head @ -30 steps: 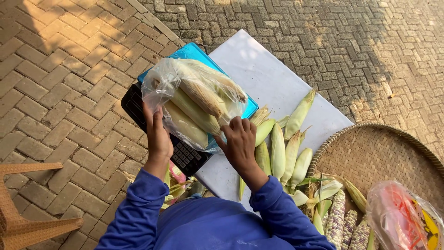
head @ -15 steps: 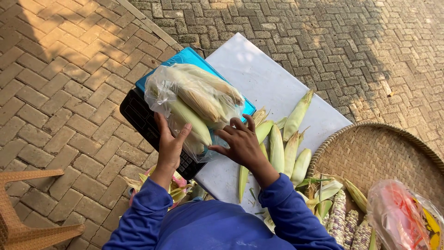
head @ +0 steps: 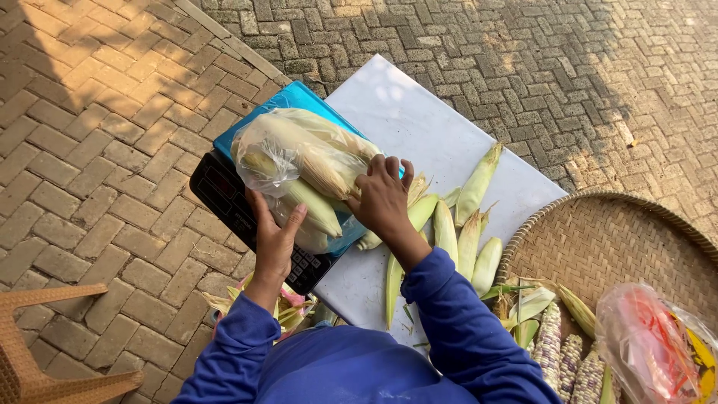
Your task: Husking corn, trimming the ends with a small knife, weighing them on a digital scale, and putting them into plastic bags.
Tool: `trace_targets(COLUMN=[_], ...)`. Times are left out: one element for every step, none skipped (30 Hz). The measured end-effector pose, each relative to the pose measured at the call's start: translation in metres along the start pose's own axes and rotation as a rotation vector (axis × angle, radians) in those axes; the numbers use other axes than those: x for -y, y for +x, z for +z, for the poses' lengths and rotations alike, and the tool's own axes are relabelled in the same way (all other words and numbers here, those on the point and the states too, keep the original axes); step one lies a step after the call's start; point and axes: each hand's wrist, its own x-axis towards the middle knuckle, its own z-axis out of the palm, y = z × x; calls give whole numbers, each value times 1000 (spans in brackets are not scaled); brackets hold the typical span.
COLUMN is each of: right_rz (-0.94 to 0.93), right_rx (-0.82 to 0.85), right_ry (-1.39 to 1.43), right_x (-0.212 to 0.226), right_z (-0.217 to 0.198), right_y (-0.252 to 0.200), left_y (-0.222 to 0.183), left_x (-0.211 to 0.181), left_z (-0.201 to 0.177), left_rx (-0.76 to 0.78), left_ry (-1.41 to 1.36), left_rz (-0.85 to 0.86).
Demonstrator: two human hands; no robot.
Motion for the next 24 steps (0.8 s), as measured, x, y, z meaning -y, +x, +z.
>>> trace_targets(right_rz=[3,4,3,43,81,78,143,208,210,213,218,221,235,249,250,264,278,279,275,270,271,248,223,223], right_rx=[9,17,18,-21,-62,-64,-67,-70,-69,-89,-112,-112,-121,-131,-129,-123,-118,-117,-90,-63,-61,-44,-27,-26], right_ry=[101,202,202,230,255,252,316,380,381,449,518,520,528,536,536,520,504,505,509,513,513,503,495,496], right_x=[-13,-26,-17,-8,0,1,1,1,-3,-7,-12,-9,-7,-4,-2,1,4,3,1,0,-3,-6,-9,-7], right_z=[26,53,37,21,5,7,9,12,20,27,35,34,32,31,31,31,30,31,32,33,34,35,36,36], right_y=[1,4,3,1,2,2,0,-3,-2,-2,-2,-2,-1,0,-3,-5,-6,-9,-11,-13,-14,-14,-14,-13], left_y=[2,3,2,1,2,4,3,2,2,2,3,2,3,4,3,2,2,2,2,2,2,1,1,0], left_x=[-3,-7,-6,-5,-4,-5,-5,-6,-5,-4,-4,-3,-3,-2,-1,0,1,1,2,3,4,4,4,4], left_z=[1,3,3,3,4,5,6,7,7,7,7,7,7,7,6,5,5,5,6,6,7,8,8,7], left_rx=[5,9,8,-2,-11,-12,-15,-17,-17,-19,-20,-18,-26,-33,-33,-34,-35,-35,-47,-58,-59,-62,-66,-67], left_ry=[-27,-54,-54,-45,-37,-40,-45,-50,-49,-55,-61,-59,-75,-91,-90,-109,-128,-127,-148,-170,-170,-174,-178,-177], left_rz=[12,25,25,18,14,16,26,35,33,34,35,33,21,9,6,-31,-67,-68,-73,-77,-79,-69,-57,-57])
